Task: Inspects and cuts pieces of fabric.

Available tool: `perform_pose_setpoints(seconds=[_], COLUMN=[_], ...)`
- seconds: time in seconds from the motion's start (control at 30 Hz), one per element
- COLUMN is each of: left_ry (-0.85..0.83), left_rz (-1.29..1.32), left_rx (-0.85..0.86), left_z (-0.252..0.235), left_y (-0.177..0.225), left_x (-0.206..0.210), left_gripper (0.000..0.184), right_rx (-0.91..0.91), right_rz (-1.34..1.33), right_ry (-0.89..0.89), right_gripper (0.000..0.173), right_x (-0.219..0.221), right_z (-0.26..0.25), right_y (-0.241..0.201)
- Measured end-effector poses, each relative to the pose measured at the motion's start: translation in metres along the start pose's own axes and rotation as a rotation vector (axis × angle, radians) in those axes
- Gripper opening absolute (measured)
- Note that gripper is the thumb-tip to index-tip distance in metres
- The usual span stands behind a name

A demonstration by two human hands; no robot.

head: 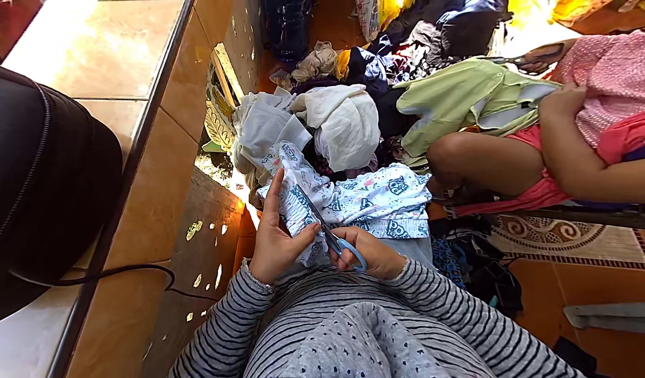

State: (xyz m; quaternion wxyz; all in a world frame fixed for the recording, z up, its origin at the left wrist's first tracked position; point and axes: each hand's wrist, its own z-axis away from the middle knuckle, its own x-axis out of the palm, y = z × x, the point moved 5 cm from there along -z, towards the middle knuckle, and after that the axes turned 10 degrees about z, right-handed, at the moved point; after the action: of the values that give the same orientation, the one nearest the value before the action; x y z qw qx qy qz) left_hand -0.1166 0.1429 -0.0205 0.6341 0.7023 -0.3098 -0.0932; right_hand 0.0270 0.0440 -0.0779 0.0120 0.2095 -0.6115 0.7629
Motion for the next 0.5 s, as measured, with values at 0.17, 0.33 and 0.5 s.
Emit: perform_pose_setpoints(seconds=[0.17, 0.33, 0.5], left_ry=[0.238, 0.169, 0.095], left_rz=[0.057, 0.104, 0.086], left_rx=[0.059, 0.042, 0.064], left_z=[-0.003, -0.004, -0.002], left_y=[0.0, 0.003, 0.009], left_x=[-0.017, -0.017, -0.006], left_gripper=[0.044, 0.073, 0.088], right_rx=[0.001, -0.016, -0.041], right_rz=[0.032, 0.002, 0.016], right_ry=[0.015, -0.055, -0.073], right_gripper=[0.03, 0.039, 0.048], right_x=[0.001, 0.004, 0.004], right_z=[0.005, 0.001, -0.01], right_y=[0.006, 0.005, -0.003])
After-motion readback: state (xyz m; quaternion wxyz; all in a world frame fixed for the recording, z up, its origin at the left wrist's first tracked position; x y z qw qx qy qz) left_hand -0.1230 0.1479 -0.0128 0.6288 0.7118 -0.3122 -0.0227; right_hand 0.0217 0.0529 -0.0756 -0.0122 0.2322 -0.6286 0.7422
